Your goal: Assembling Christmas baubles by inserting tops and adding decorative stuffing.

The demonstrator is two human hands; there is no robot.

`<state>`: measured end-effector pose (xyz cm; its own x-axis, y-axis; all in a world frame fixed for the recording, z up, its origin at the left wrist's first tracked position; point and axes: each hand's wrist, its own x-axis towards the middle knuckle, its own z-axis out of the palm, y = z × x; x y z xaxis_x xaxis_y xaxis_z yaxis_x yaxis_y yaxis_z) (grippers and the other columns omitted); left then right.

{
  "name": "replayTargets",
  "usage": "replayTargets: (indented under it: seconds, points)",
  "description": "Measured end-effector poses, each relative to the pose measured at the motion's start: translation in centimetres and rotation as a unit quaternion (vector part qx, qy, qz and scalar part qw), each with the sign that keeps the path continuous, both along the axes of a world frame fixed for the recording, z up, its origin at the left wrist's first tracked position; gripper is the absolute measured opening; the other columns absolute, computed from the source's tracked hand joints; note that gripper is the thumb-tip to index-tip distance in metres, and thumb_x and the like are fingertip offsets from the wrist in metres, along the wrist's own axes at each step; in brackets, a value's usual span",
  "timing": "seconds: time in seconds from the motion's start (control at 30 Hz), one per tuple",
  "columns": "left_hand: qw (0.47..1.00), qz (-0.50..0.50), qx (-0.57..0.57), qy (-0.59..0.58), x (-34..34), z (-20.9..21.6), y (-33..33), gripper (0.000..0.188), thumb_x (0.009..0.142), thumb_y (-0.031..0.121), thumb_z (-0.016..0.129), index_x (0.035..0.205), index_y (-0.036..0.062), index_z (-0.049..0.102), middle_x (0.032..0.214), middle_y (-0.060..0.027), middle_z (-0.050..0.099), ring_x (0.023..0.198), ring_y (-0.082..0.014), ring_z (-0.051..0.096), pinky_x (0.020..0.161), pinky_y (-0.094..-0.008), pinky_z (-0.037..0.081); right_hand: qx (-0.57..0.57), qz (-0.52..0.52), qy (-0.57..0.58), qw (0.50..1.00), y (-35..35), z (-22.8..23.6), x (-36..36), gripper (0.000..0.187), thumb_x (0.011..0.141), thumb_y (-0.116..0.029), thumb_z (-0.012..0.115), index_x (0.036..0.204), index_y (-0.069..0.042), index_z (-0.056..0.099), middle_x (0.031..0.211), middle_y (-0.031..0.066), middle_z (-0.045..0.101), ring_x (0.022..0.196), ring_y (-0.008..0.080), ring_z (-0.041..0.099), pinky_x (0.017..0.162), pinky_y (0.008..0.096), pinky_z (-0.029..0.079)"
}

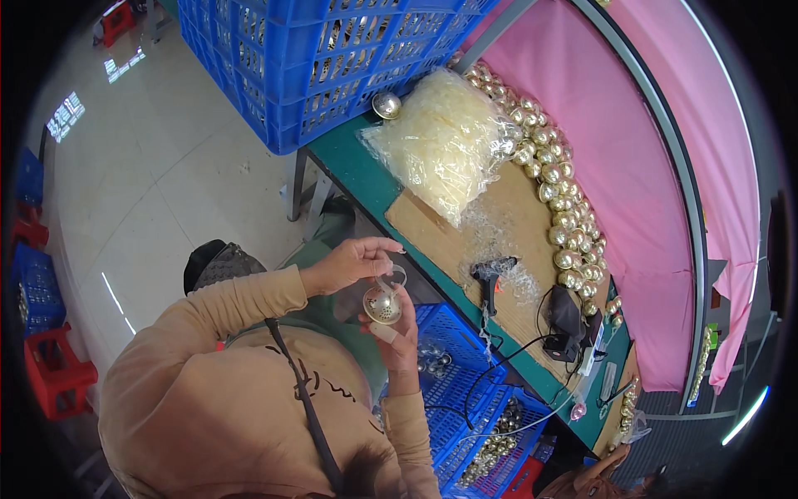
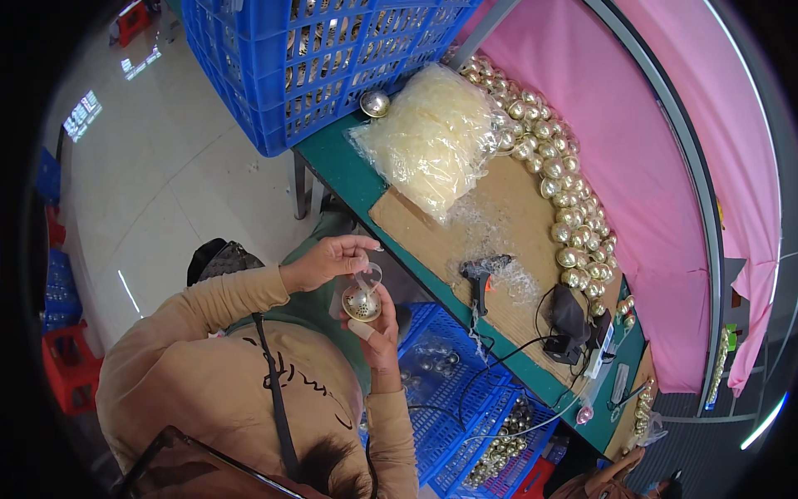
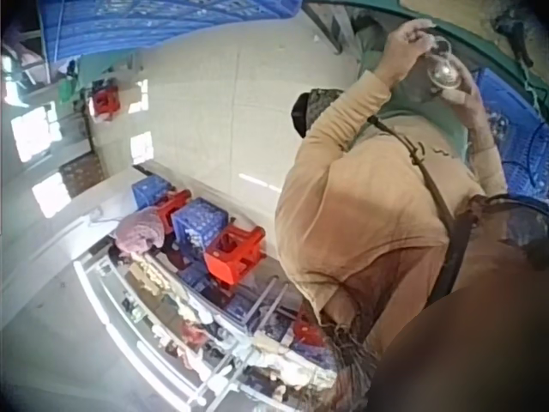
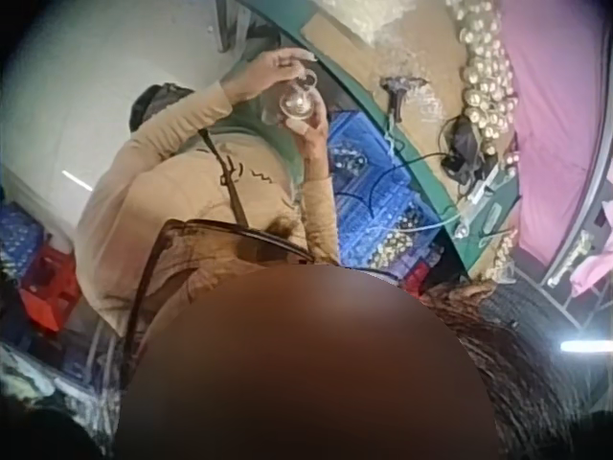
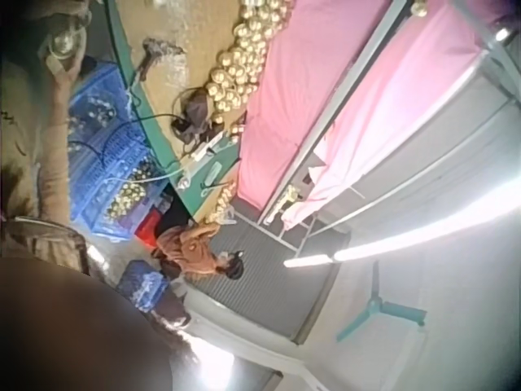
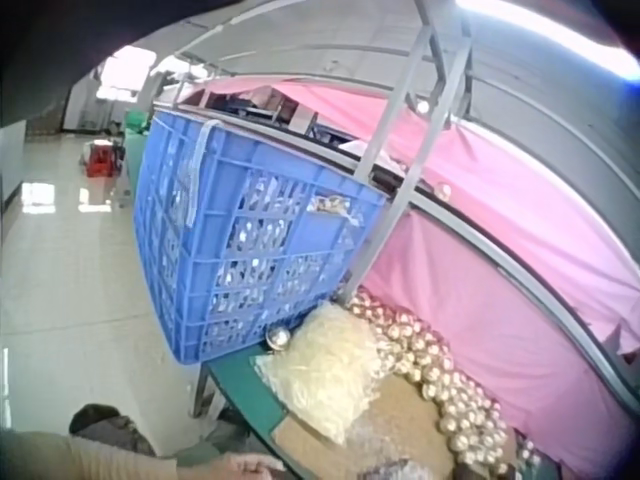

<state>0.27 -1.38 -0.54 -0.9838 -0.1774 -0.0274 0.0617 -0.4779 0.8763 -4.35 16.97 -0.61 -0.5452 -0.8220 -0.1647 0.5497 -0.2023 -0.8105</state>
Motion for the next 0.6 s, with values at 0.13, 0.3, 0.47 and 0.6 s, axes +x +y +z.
replayTargets:
  seconds: [0.13,0.3,0.47,0.6]
  points:
    - [1.0,0.011,0.014,0.009,0.6,1.2,0.5,0.038,0.092,0.013,0.052,0.127,0.0026,0.043,0.09,-0.0011,0.055,0.08,-0.0081,0.055,0.068,-0.0234,0.045,0.008,-0.016,0.017,1.0,-0.4,0.2,0.4,0.082,0.064,-0.013,0.065,0.137,-0.01,0.028,0.121,0.0181,0.049,0.091,0.0305,0.061,0.072,0.033,0.052]
    - [0.997,0.063,-0.039,0.02,0.7,1.6,1.3,0.036,0.091,0.009,0.049,0.126,0.0014,0.043,0.079,0.0,0.052,0.065,-0.007,0.053,0.06,-0.0224,0.045,0.024,-0.006,0.027,0.999,-0.3,-0.5,0.5,0.08,0.067,-0.018,0.066,0.137,-0.009,0.028,0.12,0.0176,0.05,0.09,0.0296,0.062,0.072,0.0318,0.052]
    - [0.996,0.077,0.003,0.046,0.8,1.2,1.4,0.037,0.091,0.01,0.051,0.126,0.0015,0.042,0.079,-0.0005,0.05,0.06,-0.005,0.049,0.055,-0.0209,0.045,0.02,-0.006,0.011,1.0,-0.4,-0.9,0.9,0.075,0.072,-0.015,0.066,0.136,-0.007,0.029,0.118,0.0138,0.052,0.091,0.0258,0.061,0.071,0.0283,0.049]
    - [0.993,0.1,0.056,0.016,0.9,1.0,1.9,0.038,0.091,0.01,0.051,0.126,0.0025,0.042,0.079,-0.0008,0.05,0.058,-0.0039,0.046,0.05,-0.0194,0.043,0.012,-0.005,0.003,1.0,-0.3,-1.4,1.3,0.072,0.075,-0.023,0.063,0.136,-0.006,0.028,0.117,0.0136,0.053,0.089,0.025,0.061,0.07,0.0279,0.049]
